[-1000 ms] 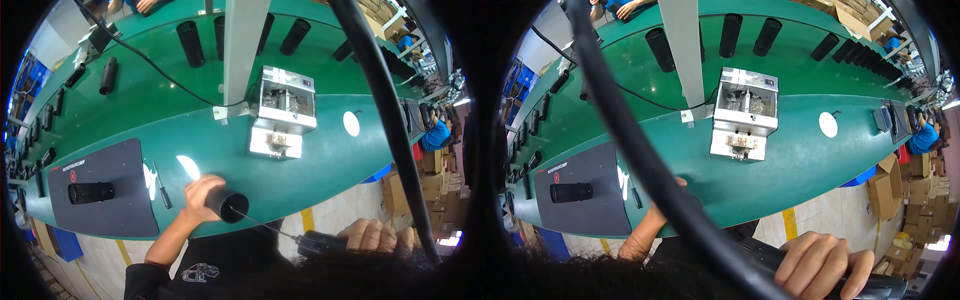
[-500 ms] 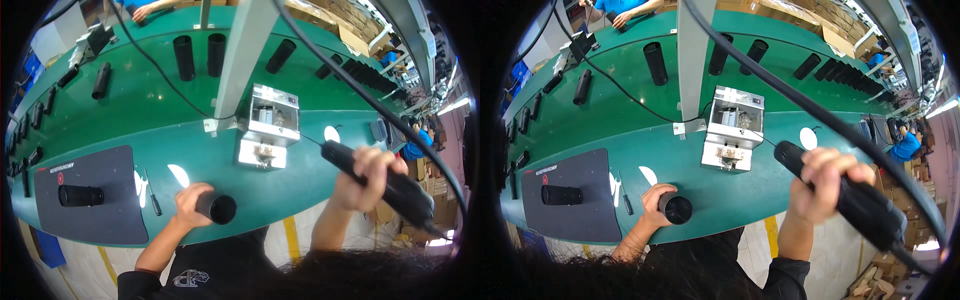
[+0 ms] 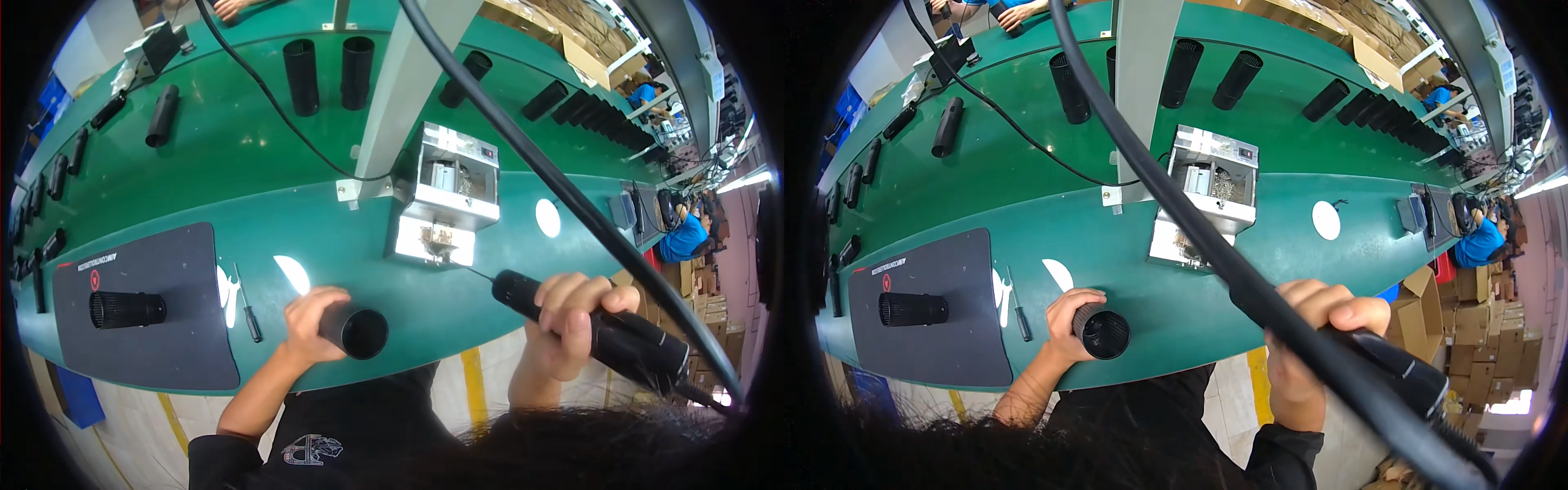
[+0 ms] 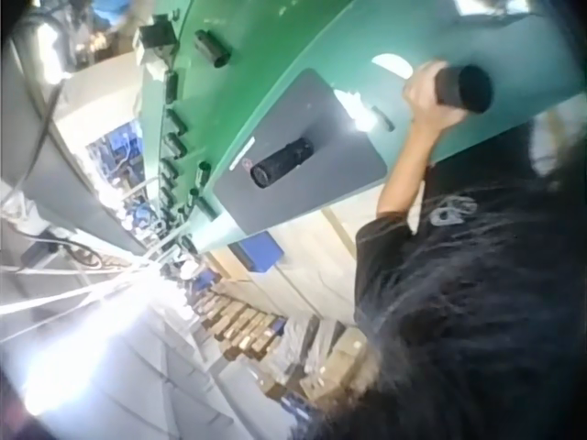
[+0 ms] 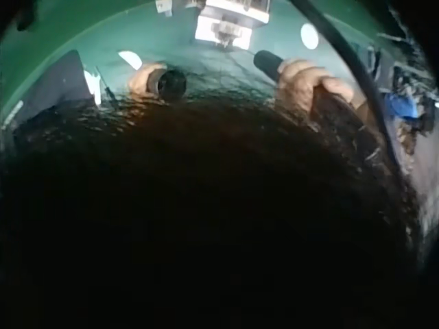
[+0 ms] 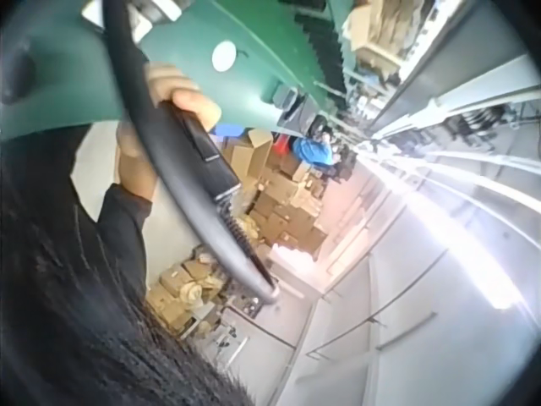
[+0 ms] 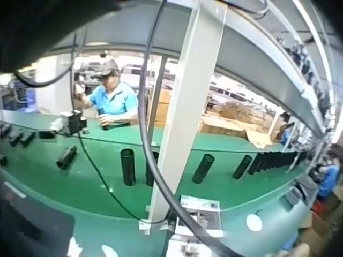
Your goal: Assemble components into black cylindrical housings using an electric screwdriver at a factory workbench.
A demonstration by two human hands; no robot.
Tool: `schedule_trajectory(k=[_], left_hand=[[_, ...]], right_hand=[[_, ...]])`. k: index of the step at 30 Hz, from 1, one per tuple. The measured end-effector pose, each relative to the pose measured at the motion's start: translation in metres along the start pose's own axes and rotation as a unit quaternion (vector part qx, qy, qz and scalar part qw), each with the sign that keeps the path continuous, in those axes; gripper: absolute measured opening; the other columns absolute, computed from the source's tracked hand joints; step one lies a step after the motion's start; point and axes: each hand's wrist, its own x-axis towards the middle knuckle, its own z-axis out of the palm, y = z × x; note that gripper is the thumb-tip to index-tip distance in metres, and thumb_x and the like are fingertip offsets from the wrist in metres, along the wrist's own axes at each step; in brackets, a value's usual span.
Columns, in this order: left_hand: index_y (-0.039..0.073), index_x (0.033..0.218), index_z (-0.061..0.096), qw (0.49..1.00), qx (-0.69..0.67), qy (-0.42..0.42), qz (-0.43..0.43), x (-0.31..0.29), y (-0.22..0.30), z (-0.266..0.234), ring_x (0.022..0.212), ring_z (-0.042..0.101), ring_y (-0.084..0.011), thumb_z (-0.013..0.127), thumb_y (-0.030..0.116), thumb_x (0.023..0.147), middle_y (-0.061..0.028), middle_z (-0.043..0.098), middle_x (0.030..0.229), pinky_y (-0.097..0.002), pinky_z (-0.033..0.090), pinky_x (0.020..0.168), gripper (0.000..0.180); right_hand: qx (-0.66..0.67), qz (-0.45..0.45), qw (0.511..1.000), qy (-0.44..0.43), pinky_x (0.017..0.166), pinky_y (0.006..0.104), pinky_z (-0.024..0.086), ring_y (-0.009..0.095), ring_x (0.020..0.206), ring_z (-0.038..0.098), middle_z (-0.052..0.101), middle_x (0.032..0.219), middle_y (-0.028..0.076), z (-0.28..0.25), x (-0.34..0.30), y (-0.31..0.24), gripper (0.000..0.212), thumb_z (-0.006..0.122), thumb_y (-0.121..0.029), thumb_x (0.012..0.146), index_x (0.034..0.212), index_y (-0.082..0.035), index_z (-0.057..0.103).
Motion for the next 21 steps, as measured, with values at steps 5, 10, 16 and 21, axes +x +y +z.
schedule_trajectory(k=[5,10,16,21], left_hand=[[-0.001,0.099,0.065,0.999,0.003,0.024,0.024,0.009,0.004,0.000,0.075,0.072,-0.0297,0.085,0.011,0.064,-0.0164,0.072,0.089,-0.0340,0.057,0.065,0.042],[-0.001,0.099,0.065,0.999,0.004,0.023,0.031,0.009,0.004,0.002,0.074,0.072,-0.0293,0.085,0.012,0.065,-0.0159,0.071,0.089,-0.0338,0.057,0.064,0.042],[-0.002,0.099,0.065,0.999,0.011,0.022,0.032,0.009,0.005,0.004,0.073,0.072,-0.0286,0.085,0.011,0.065,-0.0157,0.071,0.088,-0.0335,0.057,0.063,0.041],[-0.001,0.099,0.065,0.999,0.005,0.012,0.035,0.009,0.003,0.003,0.073,0.072,-0.0282,0.084,0.011,0.065,-0.0155,0.071,0.088,-0.0330,0.057,0.063,0.041]], right_hand=[[-0.021,0.035,0.999,0.016,0.062,0.0336,0.046,0.015,0.058,0.050,0.048,0.074,0.002,0.004,-0.004,-0.001,0.031,0.059,-0.006,0.095,0.120,-0.011,0.042],[-0.011,0.080,0.996,0.023,0.064,0.0350,0.048,0.016,0.058,0.053,0.050,0.073,0.003,0.007,-0.007,-0.020,0.033,0.064,-0.004,0.093,0.116,-0.012,0.042],[0.012,0.043,0.996,0.072,0.065,0.0386,0.050,0.019,0.058,0.056,0.055,0.071,0.002,0.011,-0.010,-0.021,0.034,0.070,-0.003,0.091,0.102,-0.014,0.040],[-0.018,0.050,0.998,0.031,0.066,0.0385,0.052,0.018,0.061,0.057,0.055,0.077,0.003,0.005,-0.009,-0.005,0.035,0.066,-0.005,0.095,0.114,-0.014,0.039]])
